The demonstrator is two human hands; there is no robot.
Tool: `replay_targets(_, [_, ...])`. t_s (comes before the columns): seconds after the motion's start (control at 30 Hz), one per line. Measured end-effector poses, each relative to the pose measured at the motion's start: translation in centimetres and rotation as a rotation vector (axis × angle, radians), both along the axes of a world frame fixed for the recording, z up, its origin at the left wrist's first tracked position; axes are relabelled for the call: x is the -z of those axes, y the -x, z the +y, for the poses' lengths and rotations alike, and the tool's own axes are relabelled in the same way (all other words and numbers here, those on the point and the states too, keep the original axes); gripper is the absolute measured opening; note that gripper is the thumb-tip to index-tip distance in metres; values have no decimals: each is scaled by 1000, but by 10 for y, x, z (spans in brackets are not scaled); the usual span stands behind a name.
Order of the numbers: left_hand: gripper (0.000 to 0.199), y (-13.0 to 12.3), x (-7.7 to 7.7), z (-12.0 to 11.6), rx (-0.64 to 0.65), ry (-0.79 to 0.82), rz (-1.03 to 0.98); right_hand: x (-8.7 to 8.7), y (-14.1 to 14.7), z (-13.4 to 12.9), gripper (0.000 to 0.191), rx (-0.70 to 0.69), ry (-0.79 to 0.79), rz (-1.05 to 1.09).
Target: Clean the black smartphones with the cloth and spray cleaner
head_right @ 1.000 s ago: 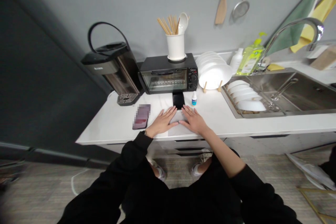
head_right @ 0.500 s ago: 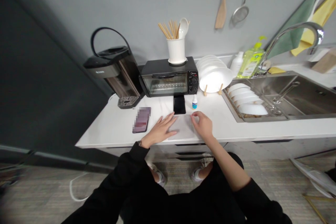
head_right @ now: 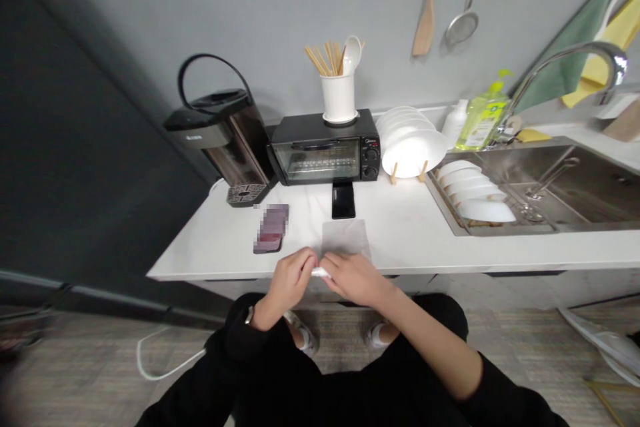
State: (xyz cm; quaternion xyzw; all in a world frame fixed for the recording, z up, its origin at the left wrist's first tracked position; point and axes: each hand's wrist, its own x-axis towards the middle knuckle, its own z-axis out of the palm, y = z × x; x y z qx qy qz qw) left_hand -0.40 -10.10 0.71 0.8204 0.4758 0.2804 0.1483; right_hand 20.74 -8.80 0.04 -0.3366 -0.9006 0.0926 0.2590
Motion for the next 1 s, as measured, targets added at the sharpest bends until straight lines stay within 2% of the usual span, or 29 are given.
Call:
replay_targets(0.07, [40, -7, 2, -23, 0, 14, 166, 1, 10, -35, 13, -27, -35, -159])
replay_targets(0.13, [38, -12, 6, -43, 18, 36, 225, 0, 3, -53, 8, -39, -33, -207])
replay_targets(0.17, [39, -12, 7, -51, 36, 42, 207, -2, -10, -55, 9, -38, -17, -175])
replay_targets(0.23, [45, -3, 5, -65, 97, 37, 114, -9, -54, -48, 17, 13, 15, -26])
replay_targets(0.3, [52, 15, -2, -71, 11, -9, 9, -17, -114, -32, 26, 350, 2, 230])
replay_targets(0.33, [54, 26, -6, -71, -48, -6, -39, -20, -143, -23, 29, 475, -20, 295])
replay_targets(0.37, [53, 35, -11, -66, -96, -14, -67, -22, -167, -14, 29, 559, -7, 338])
replay_targets(0.43, [48, 44, -17, -46, -88, -9, -40, -22, -188, -3, 30, 587, 71, 394])
replay_targets(0.5, [43, 39, -17, -14, -81, -10, 3, -15, -174, 1, 38, 425, 376, 548])
replay_targets(0.57, [43, 24, -12, 23, -143, 25, 30, -7, -139, 2, 44, 270, 600, 765])
replay_targets(0.67, [45, 2, 1, 67, -163, 79, 58, -1, -91, 4, 42, 179, 698, 1116])
replay_targets(0.73, [46, -6, 10, 82, -164, 91, 66, -4, -76, 3, 39, 171, 698, 1290])
replay_targets(0.8, [46, -7, 16, 87, -163, 100, 74, -15, -72, -1, 38, 159, 734, 1318])
replay_targets(0.87, [47, -5, 20, 86, -168, 108, 75, -32, -75, -6, 35, 133, 701, 1300])
replay_targets(0.9, [48, -4, 21, 85, -173, 111, 73, -42, -78, -9, 34, 136, 605, 1330])
replay_targets(0.97, [49, -3, 22, 84, -188, 117, 66, -58, -81, -13, 34, 187, 288, 1413])
replay_targets(1.0, [50, -3, 22, 84, -195, 118, 62, -64, -82, -14, 33, 215, 194, 1343])
